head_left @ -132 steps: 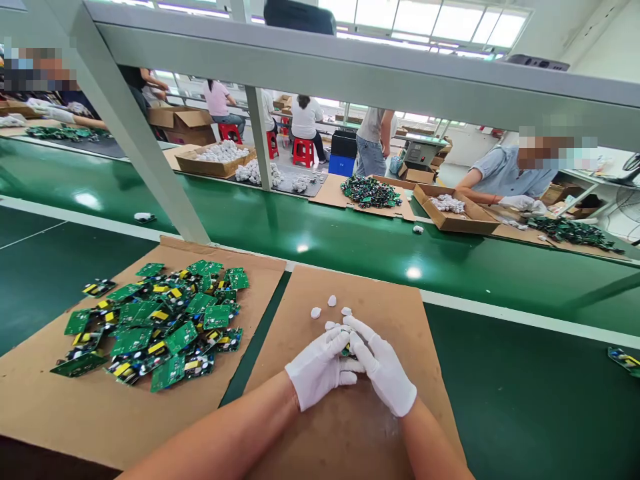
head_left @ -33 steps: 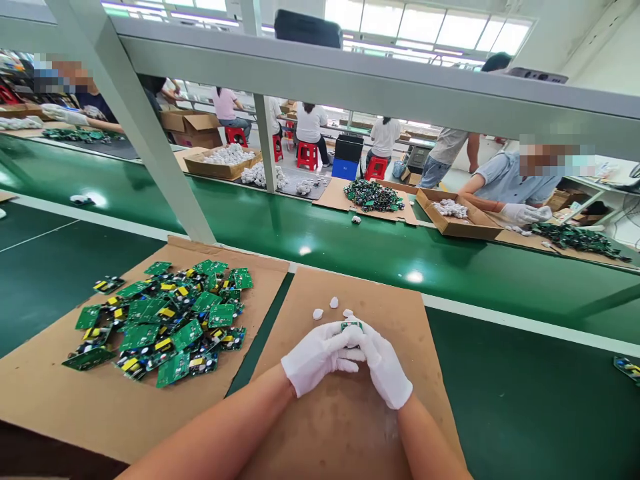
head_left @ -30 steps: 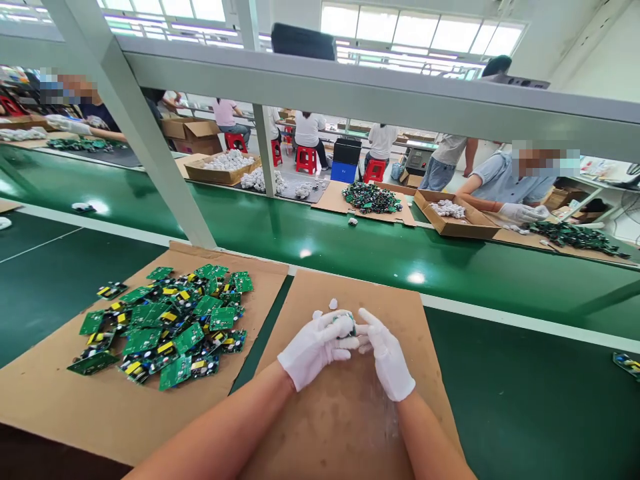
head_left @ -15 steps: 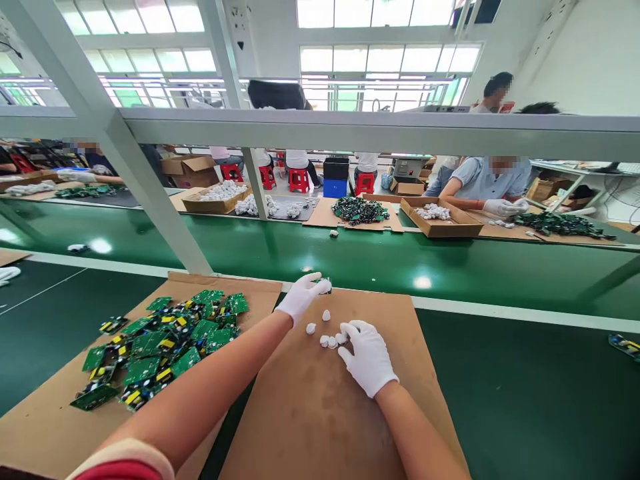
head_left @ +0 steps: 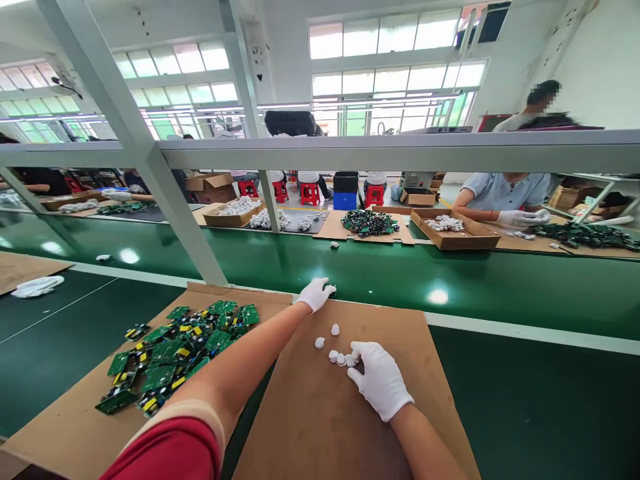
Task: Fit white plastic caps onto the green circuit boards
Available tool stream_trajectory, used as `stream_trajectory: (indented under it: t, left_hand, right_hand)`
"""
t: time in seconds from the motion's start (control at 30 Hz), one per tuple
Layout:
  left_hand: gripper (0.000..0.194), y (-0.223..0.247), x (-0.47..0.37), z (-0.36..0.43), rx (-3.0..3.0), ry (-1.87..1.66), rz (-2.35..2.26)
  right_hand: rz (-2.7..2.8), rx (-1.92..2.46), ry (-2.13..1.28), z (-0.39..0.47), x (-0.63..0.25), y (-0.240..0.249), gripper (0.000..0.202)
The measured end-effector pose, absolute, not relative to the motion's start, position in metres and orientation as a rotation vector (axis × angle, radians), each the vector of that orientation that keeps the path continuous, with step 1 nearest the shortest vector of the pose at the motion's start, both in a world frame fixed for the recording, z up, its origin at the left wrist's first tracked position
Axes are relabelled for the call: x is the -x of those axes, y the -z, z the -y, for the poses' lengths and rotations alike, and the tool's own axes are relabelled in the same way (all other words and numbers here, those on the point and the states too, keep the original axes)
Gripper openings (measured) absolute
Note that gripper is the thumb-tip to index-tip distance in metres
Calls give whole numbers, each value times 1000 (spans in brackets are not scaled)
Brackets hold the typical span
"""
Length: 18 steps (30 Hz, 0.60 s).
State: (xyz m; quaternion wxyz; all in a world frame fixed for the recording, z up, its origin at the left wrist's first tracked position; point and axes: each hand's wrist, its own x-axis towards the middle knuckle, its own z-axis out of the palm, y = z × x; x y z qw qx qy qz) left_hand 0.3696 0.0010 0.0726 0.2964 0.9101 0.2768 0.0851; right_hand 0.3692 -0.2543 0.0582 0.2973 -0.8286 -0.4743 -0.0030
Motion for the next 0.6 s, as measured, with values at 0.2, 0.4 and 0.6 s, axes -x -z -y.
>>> stream_trajectory:
  t: [0.2,0.4,0.6]
  left_hand:
    - [42,-92,-281,-46,-2647,56,-729]
    - [43,-110,-195,-86,-2727,293,-965]
    - [51,-102,-193,-80,-2754,297,-1037]
  right_hand:
    - [1086,2157,-16,256,-377,-50,24]
    - [980,2079,-52,255,-391,-50,37]
    - [917,2050,-193,255,-385,-46,44]
